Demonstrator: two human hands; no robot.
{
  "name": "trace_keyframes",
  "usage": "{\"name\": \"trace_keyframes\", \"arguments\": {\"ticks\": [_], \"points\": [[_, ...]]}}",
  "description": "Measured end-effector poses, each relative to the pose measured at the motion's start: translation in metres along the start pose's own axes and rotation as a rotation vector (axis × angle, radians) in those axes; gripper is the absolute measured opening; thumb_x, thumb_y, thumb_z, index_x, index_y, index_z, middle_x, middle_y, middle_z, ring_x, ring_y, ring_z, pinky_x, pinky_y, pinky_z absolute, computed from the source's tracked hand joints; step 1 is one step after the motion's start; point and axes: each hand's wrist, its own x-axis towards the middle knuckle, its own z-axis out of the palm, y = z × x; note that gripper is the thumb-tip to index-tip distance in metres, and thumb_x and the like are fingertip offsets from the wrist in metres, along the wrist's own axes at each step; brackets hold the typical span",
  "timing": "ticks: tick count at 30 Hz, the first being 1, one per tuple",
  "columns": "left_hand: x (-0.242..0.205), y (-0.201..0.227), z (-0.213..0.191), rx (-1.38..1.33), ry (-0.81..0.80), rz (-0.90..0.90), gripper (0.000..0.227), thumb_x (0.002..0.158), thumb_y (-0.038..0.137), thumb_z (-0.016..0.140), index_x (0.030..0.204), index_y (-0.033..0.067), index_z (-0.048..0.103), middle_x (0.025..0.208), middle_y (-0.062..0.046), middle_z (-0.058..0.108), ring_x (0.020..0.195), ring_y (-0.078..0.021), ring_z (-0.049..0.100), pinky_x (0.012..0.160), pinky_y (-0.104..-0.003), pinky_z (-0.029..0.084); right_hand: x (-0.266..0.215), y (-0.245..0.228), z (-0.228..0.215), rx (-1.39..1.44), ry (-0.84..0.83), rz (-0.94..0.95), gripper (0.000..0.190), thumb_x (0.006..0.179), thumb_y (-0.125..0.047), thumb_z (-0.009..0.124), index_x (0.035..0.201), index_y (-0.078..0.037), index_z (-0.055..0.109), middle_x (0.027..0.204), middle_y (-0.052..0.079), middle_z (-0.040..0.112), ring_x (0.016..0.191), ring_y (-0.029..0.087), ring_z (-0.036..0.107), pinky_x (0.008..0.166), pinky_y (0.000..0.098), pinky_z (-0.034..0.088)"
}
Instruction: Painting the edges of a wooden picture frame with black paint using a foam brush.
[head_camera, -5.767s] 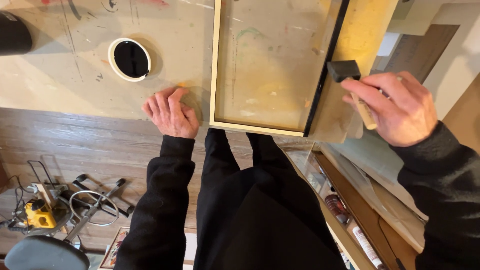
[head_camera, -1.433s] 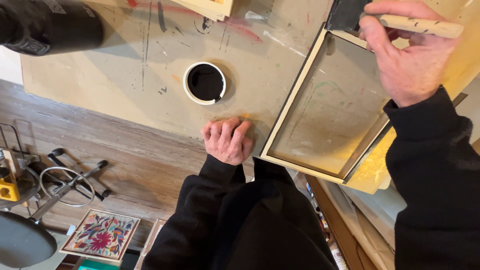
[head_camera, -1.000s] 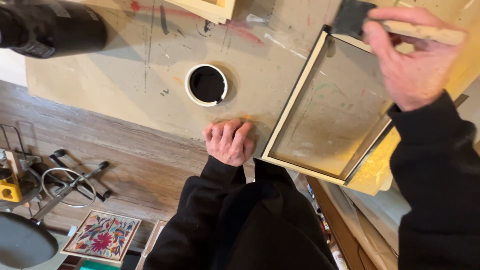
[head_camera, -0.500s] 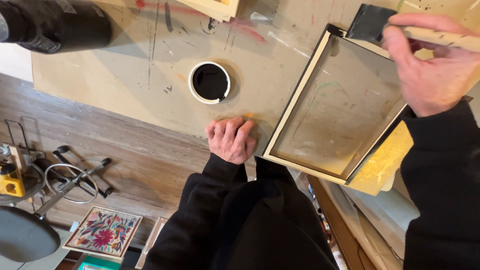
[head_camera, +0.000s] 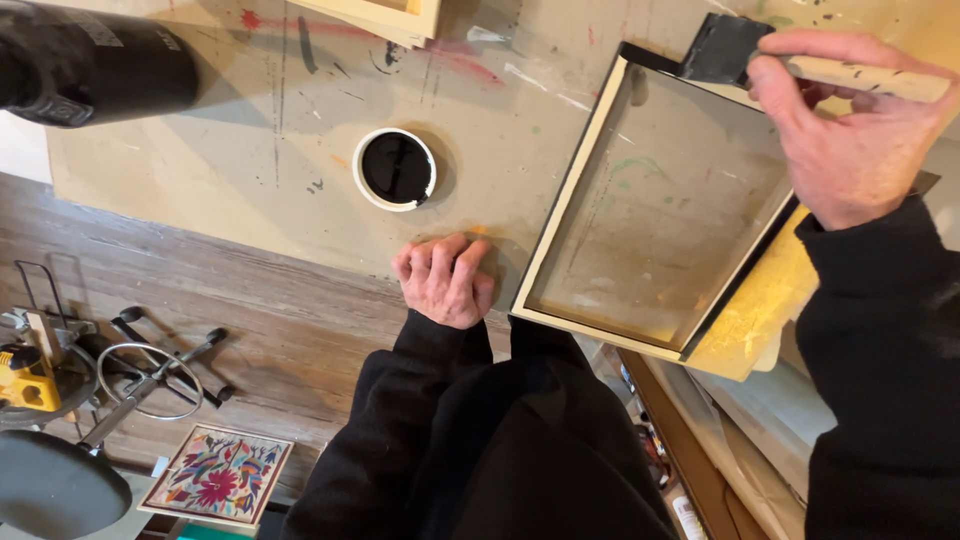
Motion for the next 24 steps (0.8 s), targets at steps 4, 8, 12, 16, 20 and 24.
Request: {"name": "trace_keyframes", "arguments": {"ticks": [4,8,12,16,20,24], "points": [[-0.001,-0.003,0.003,0.009,0.005,0.005,0.036,0.075,0.014,0.065,0.110,0.0174,0.071,0.109,-0.001,0.064,0.098,-0.0242,0.058,0.099,-0.042,0.040,0.011,-0.018,-0.001,0.104,0.091,0.291,0.006,0.110,0.004,0.074,0.116,0.003,0.072,0.103,0.010,0.072,0.087,0.012,0.072,0.071,0.0197,0.056],[-0.002,0.001,0.000,0.000,-0.009,0.001,0.037,0.075,0.014,0.065,0.111,0.0173,0.071,0.110,-0.001,0.064,0.099,-0.0251,0.058,0.099,-0.043,0.040,0.014,0.001,0.008,0.157,0.014,0.107,0.013,0.113,0.005,0.072,0.125,0.007,0.071,0.108,0.013,0.074,0.091,0.014,0.072,0.075,0.0213,0.057],[-0.002,-0.003,0.003,-0.005,-0.003,0.006,0.038,0.073,0.014,0.064,0.111,0.0161,0.070,0.110,-0.003,0.064,0.097,-0.0271,0.057,0.099,-0.044,0.040,0.014,0.003,0.006,0.073,-0.039,-0.133,0.010,0.114,0.013,0.070,0.122,0.010,0.067,0.112,0.019,0.072,0.101,0.019,0.073,0.087,0.0263,0.063],[-0.003,-0.001,0.002,0.009,-0.006,-0.005,0.037,0.075,0.012,0.064,0.111,0.0168,0.070,0.110,-0.002,0.064,0.098,-0.0266,0.057,0.099,-0.043,0.040,-0.010,-0.005,-0.018,0.006,-0.001,0.235,0.011,0.111,0.001,0.075,0.120,0.006,0.074,0.101,0.017,0.073,0.083,0.017,0.067,0.068,0.0250,0.052],[0.000,-0.002,0.001,0.003,0.007,0.015,0.037,0.075,0.012,0.064,0.111,0.0162,0.070,0.110,-0.002,0.064,0.097,-0.0257,0.058,0.099,-0.042,0.040,-0.007,-0.004,-0.019,-0.015,-0.028,0.091,0.008,0.116,0.013,0.064,0.124,0.012,0.064,0.114,0.018,0.072,0.107,0.019,0.073,0.095,0.0253,0.061],[0.000,0.001,0.002,0.001,0.012,0.022,0.037,0.074,0.013,0.063,0.110,0.0152,0.071,0.108,-0.003,0.064,0.095,-0.0261,0.058,0.098,-0.043,0.040,0.012,-0.008,-0.002,0.040,-0.001,0.077,0.011,0.111,0.006,0.072,0.121,0.008,0.072,0.102,0.018,0.073,0.090,0.017,0.071,0.078,0.0244,0.058]]}}
